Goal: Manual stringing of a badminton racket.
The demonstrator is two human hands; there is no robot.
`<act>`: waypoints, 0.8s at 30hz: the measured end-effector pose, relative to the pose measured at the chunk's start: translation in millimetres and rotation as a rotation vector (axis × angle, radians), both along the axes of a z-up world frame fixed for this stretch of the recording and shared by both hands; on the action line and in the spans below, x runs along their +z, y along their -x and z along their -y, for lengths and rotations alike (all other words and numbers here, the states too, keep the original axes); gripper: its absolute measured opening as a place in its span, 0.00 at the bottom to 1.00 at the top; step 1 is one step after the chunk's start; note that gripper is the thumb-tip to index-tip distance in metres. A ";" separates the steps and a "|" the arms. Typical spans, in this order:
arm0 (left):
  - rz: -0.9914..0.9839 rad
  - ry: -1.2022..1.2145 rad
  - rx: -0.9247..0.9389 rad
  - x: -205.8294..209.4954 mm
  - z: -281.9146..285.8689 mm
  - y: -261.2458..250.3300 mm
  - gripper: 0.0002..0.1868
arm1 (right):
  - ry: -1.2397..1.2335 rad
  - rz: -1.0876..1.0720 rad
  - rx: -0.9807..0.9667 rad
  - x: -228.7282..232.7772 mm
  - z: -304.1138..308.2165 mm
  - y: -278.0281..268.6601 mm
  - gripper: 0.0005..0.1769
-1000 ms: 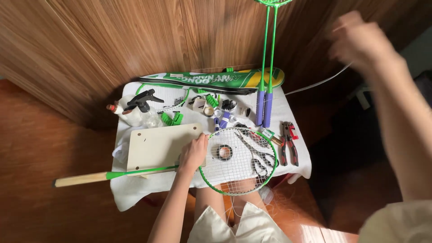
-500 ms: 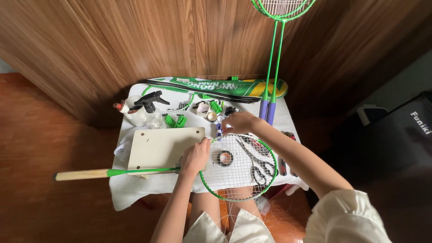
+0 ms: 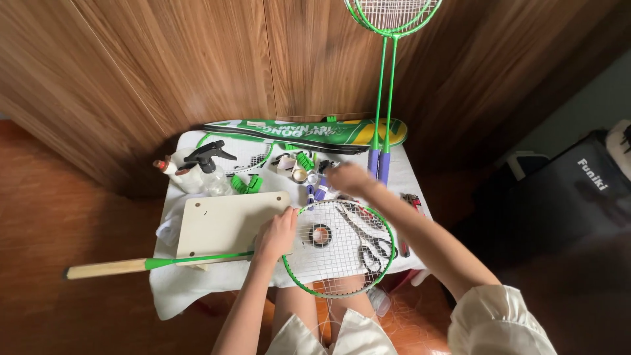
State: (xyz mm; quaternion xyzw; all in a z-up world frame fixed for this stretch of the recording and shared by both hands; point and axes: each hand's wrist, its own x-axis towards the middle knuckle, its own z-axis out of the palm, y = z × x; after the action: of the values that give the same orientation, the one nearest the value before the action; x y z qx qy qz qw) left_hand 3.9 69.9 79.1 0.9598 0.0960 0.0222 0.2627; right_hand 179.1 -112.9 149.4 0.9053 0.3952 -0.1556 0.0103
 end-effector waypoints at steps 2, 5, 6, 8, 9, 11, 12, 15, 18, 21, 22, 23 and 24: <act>-0.026 0.029 0.020 5.1 1.1 3.1 0.20 | 0.066 -0.128 -0.600 63.3 9.6 12.3 0.32; -0.042 0.054 0.012 8.1 2.3 4.9 0.20 | 0.052 0.175 -0.527 -24.0 144.1 -112.6 0.18; -0.042 0.052 0.012 7.8 1.8 4.4 0.20 | 0.050 0.175 -0.527 -30.2 182.7 -128.6 0.18; -0.010 0.040 0.003 7.0 1.3 3.0 0.19 | 0.393 0.527 -0.280 -41.7 260.1 -161.6 0.19; -0.008 0.041 0.004 6.0 0.0 2.1 0.19 | 0.393 0.529 -0.279 -13.5 263.2 -140.2 0.19; 0.008 0.033 -0.003 3.3 -0.5 0.5 0.19 | 0.320 0.558 -0.509 42.6 271.3 -96.5 0.22; 0.006 0.034 -0.004 1.7 -0.9 0.3 0.19 | 0.321 0.556 -0.509 50.2 270.6 -94.0 0.22; 0.006 0.056 0.001 -2.4 -1.0 -3.2 0.20 | 0.178 0.427 -0.600 76.0 250.3 -83.9 0.22; 0.048 0.016 -0.015 -3.7 -1.1 0.0 0.19 | -0.031 0.218 -0.500 75.3 197.5 -67.3 0.21; 0.039 0.031 -0.024 1.9 -0.8 0.2 0.19 | -0.371 0.037 -0.271 59.1 129.8 -44.6 0.17; 0.042 0.033 -0.024 0.2 -0.8 0.2 0.19 | -0.279 0.040 -0.178 69.3 94.7 -16.9 0.18; 0.045 0.036 -0.024 -1.4 -0.8 0.0 0.19 | -0.186 0.043 -0.085 79.8 59.6 10.5 0.19; 0.041 0.033 -0.024 -0.7 -0.9 1.2 0.19 | -0.188 0.039 -0.085 66.2 39.9 17.7 0.19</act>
State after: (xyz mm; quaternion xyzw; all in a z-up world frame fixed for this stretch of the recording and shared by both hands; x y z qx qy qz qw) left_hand 2.7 70.9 78.4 0.9558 0.0794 0.0372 0.2807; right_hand 161.4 -152.9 215.5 0.9211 0.3689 -0.1006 -0.0738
